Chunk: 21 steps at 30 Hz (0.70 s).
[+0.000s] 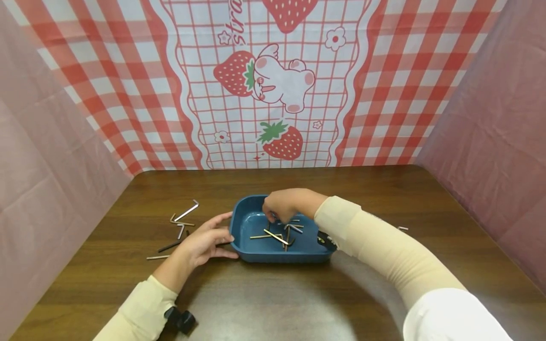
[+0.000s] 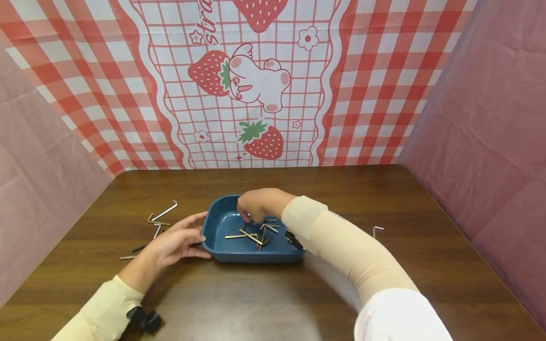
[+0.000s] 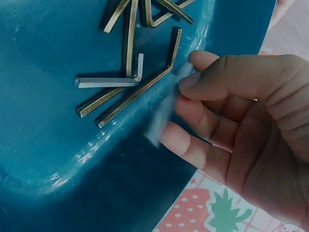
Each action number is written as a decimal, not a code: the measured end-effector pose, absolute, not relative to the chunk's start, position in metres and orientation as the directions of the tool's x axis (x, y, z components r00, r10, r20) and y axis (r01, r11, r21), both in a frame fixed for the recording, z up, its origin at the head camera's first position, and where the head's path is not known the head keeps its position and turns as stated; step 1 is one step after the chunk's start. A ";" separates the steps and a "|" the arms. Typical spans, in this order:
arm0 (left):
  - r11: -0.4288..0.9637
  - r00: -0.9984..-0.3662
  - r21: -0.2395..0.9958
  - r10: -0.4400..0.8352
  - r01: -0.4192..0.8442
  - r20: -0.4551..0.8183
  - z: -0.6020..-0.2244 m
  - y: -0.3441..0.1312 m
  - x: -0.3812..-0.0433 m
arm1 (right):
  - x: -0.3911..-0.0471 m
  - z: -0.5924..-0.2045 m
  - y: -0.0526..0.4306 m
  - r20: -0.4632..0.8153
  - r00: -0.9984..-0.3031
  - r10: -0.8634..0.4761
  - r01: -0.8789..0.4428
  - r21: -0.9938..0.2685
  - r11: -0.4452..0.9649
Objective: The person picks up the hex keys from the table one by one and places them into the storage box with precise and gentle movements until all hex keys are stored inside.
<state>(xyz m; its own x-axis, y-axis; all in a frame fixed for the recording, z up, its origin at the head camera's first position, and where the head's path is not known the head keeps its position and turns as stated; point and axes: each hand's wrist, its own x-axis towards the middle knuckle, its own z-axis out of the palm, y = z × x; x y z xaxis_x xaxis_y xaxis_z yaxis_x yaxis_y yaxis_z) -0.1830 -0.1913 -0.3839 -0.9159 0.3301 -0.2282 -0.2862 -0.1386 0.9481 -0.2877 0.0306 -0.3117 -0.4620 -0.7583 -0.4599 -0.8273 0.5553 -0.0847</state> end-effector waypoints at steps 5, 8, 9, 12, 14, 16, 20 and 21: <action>-0.138 -0.916 0.947 0.329 -0.289 -0.231 -0.384 -0.191 -0.183 | -0.287 -0.302 0.033 -0.440 -0.458 -0.772 -0.830 -0.100 0.549; -0.141 -0.915 0.948 0.333 -0.286 -0.226 -0.383 -0.191 -0.183 | -0.287 -0.296 0.036 -0.424 -0.453 -0.784 -0.831 -0.117 0.544; -0.143 -0.915 0.948 0.334 -0.285 -0.225 -0.383 -0.191 -0.183 | -0.287 -0.294 0.037 -0.418 -0.453 -0.787 -0.831 -0.122 0.543; -0.146 -0.916 0.948 0.334 -0.283 -0.222 -0.383 -0.191 -0.183 | -0.285 -0.290 0.042 -0.398 -0.452 -0.798 -0.834 -0.128 0.537; -0.147 -0.917 0.948 0.334 -0.281 -0.220 -0.384 -0.191 -0.183 | -0.283 -0.288 0.046 -0.387 -0.457 -0.801 -0.837 -0.117 0.534; -0.148 -0.917 0.948 0.334 -0.280 -0.219 -0.384 -0.191 -0.183 | -0.281 -0.286 0.051 -0.373 -0.460 -0.806 -0.842 -0.105 0.529; -0.149 -0.917 0.948 0.334 -0.281 -0.220 -0.384 -0.190 -0.183 | -0.276 -0.282 0.060 -0.337 -0.471 -0.815 -0.846 -0.088 0.526; -0.150 -0.917 0.948 0.333 -0.282 -0.220 -0.384 -0.190 -0.183 | -0.275 -0.282 0.063 -0.323 -0.474 -0.819 -0.847 -0.087 0.524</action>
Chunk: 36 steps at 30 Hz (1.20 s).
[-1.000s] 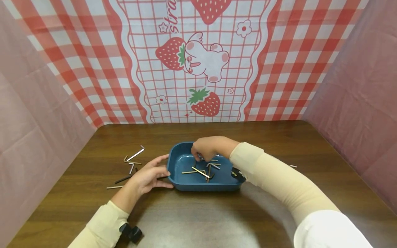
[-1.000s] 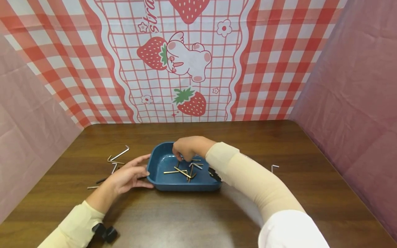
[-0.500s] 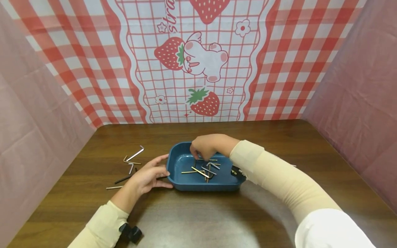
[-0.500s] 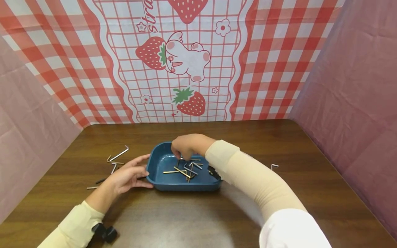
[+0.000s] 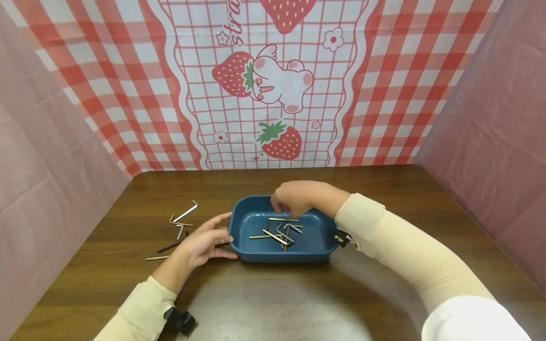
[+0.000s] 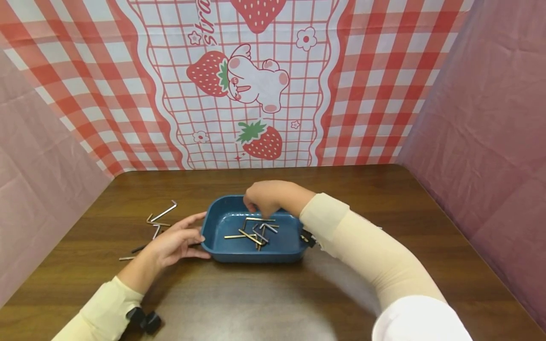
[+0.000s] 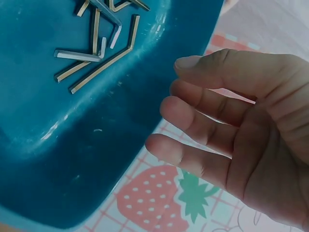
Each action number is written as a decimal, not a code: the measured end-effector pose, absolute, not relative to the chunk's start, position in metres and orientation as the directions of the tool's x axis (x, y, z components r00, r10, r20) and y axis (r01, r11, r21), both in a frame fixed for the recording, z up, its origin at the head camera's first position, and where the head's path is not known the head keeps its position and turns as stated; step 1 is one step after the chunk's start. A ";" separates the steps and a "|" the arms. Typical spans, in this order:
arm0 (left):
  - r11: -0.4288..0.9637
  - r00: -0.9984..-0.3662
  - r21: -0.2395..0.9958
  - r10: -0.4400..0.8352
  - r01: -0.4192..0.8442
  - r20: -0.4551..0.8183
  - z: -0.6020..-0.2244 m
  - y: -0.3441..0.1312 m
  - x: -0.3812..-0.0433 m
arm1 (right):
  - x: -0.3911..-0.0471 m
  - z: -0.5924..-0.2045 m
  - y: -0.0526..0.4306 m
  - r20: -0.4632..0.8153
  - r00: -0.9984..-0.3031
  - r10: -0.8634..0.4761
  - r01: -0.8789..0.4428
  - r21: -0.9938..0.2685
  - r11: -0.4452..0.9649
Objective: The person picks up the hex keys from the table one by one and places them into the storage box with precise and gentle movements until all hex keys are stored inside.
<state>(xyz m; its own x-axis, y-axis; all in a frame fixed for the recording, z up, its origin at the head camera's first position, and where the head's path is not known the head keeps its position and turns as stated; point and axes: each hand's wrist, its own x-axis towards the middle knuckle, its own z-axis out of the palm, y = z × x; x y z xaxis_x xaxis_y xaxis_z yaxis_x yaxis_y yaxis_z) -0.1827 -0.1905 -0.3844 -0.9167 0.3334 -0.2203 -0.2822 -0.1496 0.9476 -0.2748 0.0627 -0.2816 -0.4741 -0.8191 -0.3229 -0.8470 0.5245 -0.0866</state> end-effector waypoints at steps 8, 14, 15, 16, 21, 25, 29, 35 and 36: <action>-0.148 -0.916 0.947 0.335 -0.284 -0.222 -0.383 -0.190 -0.182 | -0.266 -0.277 0.084 -0.162 -0.495 -0.853 -0.862 -0.031 0.506; -0.150 -0.916 0.947 0.334 -0.284 -0.222 -0.384 -0.191 -0.182 | -0.257 -0.275 0.100 -0.039 -0.502 -0.864 -0.863 -0.052 0.503; -0.151 -0.916 0.947 0.335 -0.284 -0.221 -0.384 -0.191 -0.182 | -0.256 -0.275 0.103 -0.025 -0.505 -0.863 -0.861 -0.057 0.506; -0.151 -0.916 0.947 0.335 -0.283 -0.221 -0.384 -0.191 -0.182 | -0.256 -0.275 0.106 -0.015 -0.510 -0.860 -0.858 -0.066 0.510; -0.152 -0.916 0.947 0.335 -0.283 -0.220 -0.384 -0.191 -0.182 | -0.252 -0.277 0.120 0.021 -0.539 -0.842 -0.839 -0.104 0.534; -0.149 -0.916 0.947 0.333 -0.285 -0.224 -0.384 -0.191 -0.181 | -0.248 -0.277 0.131 0.049 -0.566 -0.823 -0.820 -0.135 0.556; -0.147 -0.917 0.948 0.331 -0.283 -0.222 -0.383 -0.191 -0.181 | -0.245 -0.280 0.141 0.084 -0.582 -0.809 -0.809 -0.162 0.565; -0.148 -0.915 0.947 0.335 -0.286 -0.224 -0.383 -0.190 -0.181 | -0.241 -0.283 0.156 0.121 -0.610 -0.783 -0.790 -0.169 0.589; -0.148 -0.915 0.947 0.335 -0.285 -0.224 -0.383 -0.190 -0.181 | -0.240 -0.283 0.159 0.130 -0.611 -0.781 -0.790 -0.170 0.589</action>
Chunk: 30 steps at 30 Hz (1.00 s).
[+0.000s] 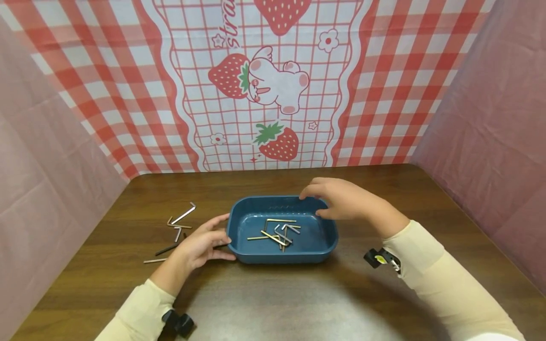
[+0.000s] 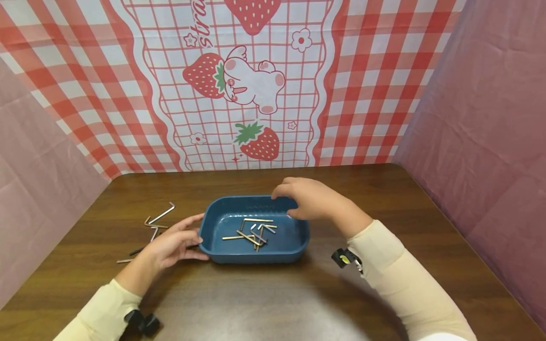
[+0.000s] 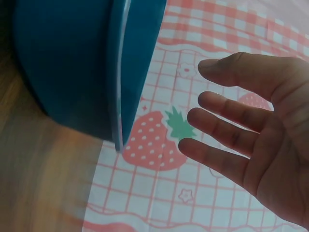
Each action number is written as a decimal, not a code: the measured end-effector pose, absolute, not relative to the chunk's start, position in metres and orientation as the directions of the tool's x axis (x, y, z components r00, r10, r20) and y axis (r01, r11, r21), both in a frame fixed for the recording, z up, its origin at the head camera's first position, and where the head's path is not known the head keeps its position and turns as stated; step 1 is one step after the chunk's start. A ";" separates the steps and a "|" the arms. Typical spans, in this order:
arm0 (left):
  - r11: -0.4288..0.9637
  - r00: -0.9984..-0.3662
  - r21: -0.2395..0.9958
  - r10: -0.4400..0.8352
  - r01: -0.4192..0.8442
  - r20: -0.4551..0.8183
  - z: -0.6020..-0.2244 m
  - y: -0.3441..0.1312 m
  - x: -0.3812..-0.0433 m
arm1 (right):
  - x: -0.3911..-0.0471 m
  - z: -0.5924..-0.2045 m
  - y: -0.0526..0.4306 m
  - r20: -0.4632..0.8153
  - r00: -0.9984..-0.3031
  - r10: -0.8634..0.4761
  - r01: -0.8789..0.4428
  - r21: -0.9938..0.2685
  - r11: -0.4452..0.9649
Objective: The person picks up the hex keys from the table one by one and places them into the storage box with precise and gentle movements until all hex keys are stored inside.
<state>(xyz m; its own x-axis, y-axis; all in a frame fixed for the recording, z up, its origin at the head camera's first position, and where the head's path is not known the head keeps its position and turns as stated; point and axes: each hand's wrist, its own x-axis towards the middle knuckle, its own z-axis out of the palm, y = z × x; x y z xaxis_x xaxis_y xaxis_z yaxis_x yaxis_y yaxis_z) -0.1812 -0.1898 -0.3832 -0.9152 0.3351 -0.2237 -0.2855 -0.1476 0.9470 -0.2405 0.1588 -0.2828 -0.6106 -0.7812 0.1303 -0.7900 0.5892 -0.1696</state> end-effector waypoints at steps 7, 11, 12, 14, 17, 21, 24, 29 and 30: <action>-0.144 -0.916 0.948 0.332 -0.284 -0.224 -0.383 -0.190 -0.181 | -0.236 -0.283 0.179 0.197 -0.611 -0.767 -0.791 -0.193 0.580; -0.143 -0.915 0.947 0.333 -0.287 -0.227 -0.383 -0.190 -0.181 | -0.236 -0.285 0.191 0.226 -0.624 -0.748 -0.781 -0.203 0.590; -0.144 -0.915 0.947 0.333 -0.287 -0.227 -0.383 -0.190 -0.181 | -0.236 -0.285 0.195 0.234 -0.625 -0.745 -0.780 -0.204 0.591; -0.144 -0.915 0.947 0.333 -0.288 -0.228 -0.382 -0.189 -0.181 | -0.236 -0.286 0.201 0.249 -0.628 -0.737 -0.778 -0.200 0.595; -0.143 -0.915 0.946 0.332 -0.290 -0.230 -0.382 -0.189 -0.181 | -0.235 -0.287 0.210 0.256 -0.637 -0.727 -0.771 -0.198 0.605; -0.141 -0.915 0.947 0.332 -0.289 -0.230 -0.382 -0.189 -0.181 | -0.234 -0.290 0.221 0.251 -0.643 -0.724 -0.766 -0.187 0.615; -0.141 -0.914 0.947 0.335 -0.288 -0.228 -0.382 -0.189 -0.181 | -0.235 -0.293 0.230 0.250 -0.636 -0.730 -0.771 -0.168 0.614; -0.141 -0.913 0.947 0.338 -0.290 -0.229 -0.382 -0.189 -0.181 | -0.237 -0.300 0.248 0.248 -0.618 -0.746 -0.784 -0.129 0.607; -0.140 -0.913 0.947 0.338 -0.290 -0.229 -0.382 -0.189 -0.180 | -0.237 -0.301 0.252 0.248 -0.618 -0.746 -0.784 -0.124 0.609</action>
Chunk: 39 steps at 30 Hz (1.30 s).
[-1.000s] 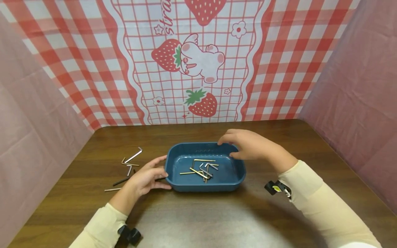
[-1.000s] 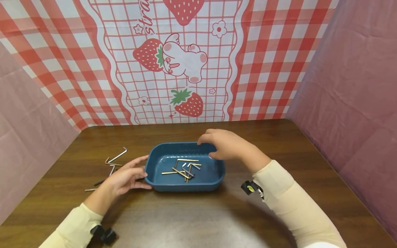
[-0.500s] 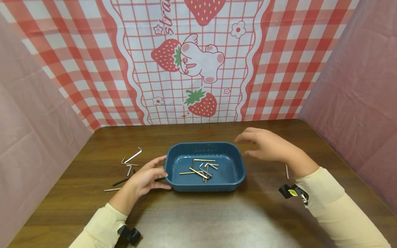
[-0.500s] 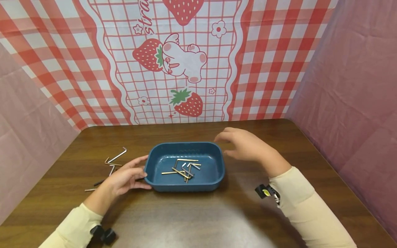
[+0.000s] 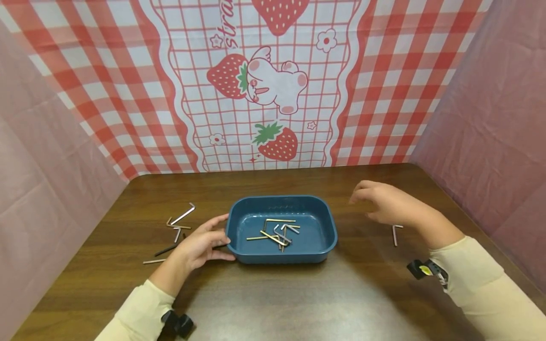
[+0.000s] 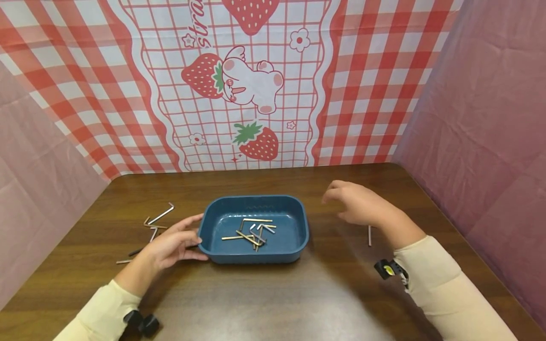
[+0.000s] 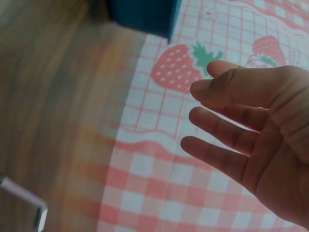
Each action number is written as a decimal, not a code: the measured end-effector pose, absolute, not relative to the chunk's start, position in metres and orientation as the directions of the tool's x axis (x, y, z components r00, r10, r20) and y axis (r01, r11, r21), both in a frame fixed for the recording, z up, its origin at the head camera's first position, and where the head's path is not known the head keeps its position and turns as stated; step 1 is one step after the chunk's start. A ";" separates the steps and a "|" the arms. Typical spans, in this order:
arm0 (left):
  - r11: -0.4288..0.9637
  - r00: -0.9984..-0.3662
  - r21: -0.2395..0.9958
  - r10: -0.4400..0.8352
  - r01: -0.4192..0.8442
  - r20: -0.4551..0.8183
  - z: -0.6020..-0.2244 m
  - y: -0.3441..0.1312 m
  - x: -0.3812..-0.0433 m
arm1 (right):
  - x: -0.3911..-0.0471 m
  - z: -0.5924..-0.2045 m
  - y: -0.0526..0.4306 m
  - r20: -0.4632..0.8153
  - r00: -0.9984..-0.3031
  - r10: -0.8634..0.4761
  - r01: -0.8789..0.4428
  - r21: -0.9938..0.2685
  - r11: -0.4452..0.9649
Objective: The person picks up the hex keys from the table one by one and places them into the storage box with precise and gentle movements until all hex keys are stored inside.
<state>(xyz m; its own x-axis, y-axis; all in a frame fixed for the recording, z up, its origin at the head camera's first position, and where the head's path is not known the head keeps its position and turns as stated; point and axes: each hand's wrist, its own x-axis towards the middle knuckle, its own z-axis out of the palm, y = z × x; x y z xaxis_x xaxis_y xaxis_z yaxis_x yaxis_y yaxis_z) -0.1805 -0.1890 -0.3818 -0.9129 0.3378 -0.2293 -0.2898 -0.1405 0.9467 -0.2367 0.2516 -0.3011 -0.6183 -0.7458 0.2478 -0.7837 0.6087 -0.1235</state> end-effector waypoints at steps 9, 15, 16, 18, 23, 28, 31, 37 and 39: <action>-0.140 -0.913 0.948 0.341 -0.287 -0.226 -0.381 -0.189 -0.181 | -0.237 -0.319 0.279 0.234 -0.657 -0.717 -0.754 -0.165 0.636; -0.140 -0.914 0.947 0.335 -0.288 -0.229 -0.382 -0.190 -0.180 | -0.239 -0.332 0.297 0.275 -0.659 -0.700 -0.749 -0.156 0.644; -0.141 -0.914 0.947 0.335 -0.288 -0.229 -0.381 -0.191 -0.180 | -0.239 -0.335 0.300 0.285 -0.655 -0.700 -0.752 -0.153 0.641; -0.141 -0.914 0.947 0.335 -0.288 -0.228 -0.382 -0.191 -0.180 | -0.239 -0.340 0.307 0.269 -0.665 -0.696 -0.744 -0.164 0.648; -0.143 -0.915 0.947 0.334 -0.289 -0.229 -0.382 -0.190 -0.180 | -0.236 -0.349 0.318 0.129 -0.741 -0.660 -0.668 -0.243 0.703; -0.147 -0.915 0.946 0.333 -0.290 -0.229 -0.383 -0.190 -0.180 | -0.237 -0.357 0.322 0.083 -0.753 -0.652 -0.650 -0.242 0.720; -0.148 -0.915 0.946 0.334 -0.289 -0.227 -0.383 -0.190 -0.180 | -0.237 -0.360 0.324 0.067 -0.759 -0.647 -0.641 -0.243 0.728; -0.144 -0.916 0.947 0.329 -0.287 -0.228 -0.383 -0.189 -0.180 | -0.238 -0.363 0.323 0.006 -0.780 -0.626 -0.604 -0.265 0.751; -0.143 -0.917 0.947 0.328 -0.287 -0.228 -0.383 -0.189 -0.181 | -0.239 -0.363 0.323 -0.006 -0.781 -0.624 -0.600 -0.270 0.753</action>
<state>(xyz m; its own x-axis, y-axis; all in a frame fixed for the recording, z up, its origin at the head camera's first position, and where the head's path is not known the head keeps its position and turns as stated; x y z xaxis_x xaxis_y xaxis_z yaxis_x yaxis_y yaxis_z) -0.1805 -0.1893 -0.3831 -0.9166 0.3283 -0.2283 -0.2870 -0.1426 0.9473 -0.2385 0.3228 -0.3632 -0.7813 -0.6241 -0.0059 -0.5997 0.7534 -0.2696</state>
